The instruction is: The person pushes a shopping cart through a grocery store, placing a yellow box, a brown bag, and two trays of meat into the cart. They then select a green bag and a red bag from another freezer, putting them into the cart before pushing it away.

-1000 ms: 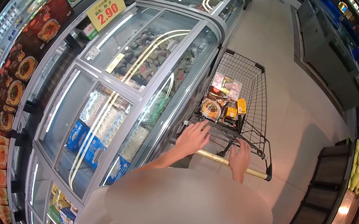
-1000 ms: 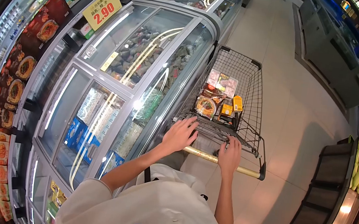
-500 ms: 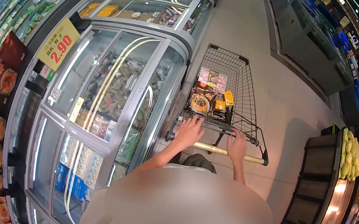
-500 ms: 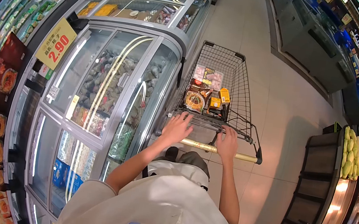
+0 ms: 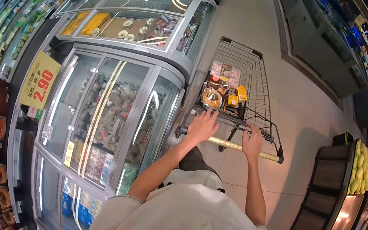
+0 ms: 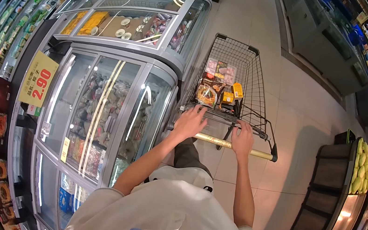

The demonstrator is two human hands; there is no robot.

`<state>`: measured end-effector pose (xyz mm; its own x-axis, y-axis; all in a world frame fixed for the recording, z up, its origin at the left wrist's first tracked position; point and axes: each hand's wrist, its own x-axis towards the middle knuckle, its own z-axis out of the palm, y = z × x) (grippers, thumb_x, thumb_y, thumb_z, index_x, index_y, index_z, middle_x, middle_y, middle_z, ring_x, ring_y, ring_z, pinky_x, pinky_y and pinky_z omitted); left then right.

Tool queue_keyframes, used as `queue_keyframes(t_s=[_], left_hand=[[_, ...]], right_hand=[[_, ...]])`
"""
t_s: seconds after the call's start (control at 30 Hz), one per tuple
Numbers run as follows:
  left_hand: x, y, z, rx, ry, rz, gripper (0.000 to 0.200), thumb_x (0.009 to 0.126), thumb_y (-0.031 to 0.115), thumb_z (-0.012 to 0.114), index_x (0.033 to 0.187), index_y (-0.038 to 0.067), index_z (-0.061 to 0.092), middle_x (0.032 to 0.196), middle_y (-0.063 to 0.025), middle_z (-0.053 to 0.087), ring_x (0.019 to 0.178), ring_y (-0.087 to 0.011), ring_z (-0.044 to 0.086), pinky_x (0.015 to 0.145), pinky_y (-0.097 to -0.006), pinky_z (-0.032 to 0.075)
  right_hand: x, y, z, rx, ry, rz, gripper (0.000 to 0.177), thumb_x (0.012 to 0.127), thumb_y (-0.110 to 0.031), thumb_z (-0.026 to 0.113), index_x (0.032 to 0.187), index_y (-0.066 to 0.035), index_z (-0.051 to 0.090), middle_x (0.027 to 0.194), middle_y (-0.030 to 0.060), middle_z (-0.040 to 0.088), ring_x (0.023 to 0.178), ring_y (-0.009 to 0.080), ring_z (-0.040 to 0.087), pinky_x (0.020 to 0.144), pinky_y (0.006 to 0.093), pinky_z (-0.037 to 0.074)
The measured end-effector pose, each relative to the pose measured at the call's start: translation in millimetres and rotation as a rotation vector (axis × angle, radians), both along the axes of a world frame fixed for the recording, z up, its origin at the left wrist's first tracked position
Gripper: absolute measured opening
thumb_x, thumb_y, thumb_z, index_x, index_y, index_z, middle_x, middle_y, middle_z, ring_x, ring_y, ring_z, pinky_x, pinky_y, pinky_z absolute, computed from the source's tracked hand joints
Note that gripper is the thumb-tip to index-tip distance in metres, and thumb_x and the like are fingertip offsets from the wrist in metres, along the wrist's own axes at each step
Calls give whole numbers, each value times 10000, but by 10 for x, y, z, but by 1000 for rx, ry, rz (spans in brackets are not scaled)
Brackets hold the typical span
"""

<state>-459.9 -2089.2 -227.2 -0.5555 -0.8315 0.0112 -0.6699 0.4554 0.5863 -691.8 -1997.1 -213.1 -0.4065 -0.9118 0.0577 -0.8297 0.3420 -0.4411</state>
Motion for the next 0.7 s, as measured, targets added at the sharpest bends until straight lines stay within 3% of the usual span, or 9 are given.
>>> queue_keyframes(t_s=[0.3, 0.53, 0.7], left_hand=[[-627, -1547, -126, -30, -20, -36, 517, 951, 289, 634, 1365, -9, 551, 1295, -225, 576, 1114, -397, 645, 889, -514, 563], [-1148, -2586, -265, -25, -18, -24, 531, 938, 297, 644, 1357, -16, 550, 1321, -239, 562, 1134, -395, 645, 887, -505, 579], [-1464, -3194, -305, 70, -40, -47, 598, 970, 305, 624, 1444, -33, 485, 1345, -253, 527, 1147, -435, 629, 906, -534, 571]], right_hand=[[-615, -1448, -96, -23, 12, -8, 297, 960, -179, 599, 1234, -109, 690, 1251, 131, 692, 1212, 342, 625, 959, 447, 539], [-1185, -2464, -230, -52, -85, 46, 317, 980, -152, 576, 1280, -105, 667, 1327, 103, 664, 1244, 319, 611, 1005, 443, 521], [-1398, -2897, -397, -40, 32, -75, 272, 999, -169, 537, 1181, -87, 721, 1213, 111, 717, 1187, 329, 638, 970, 460, 526]])
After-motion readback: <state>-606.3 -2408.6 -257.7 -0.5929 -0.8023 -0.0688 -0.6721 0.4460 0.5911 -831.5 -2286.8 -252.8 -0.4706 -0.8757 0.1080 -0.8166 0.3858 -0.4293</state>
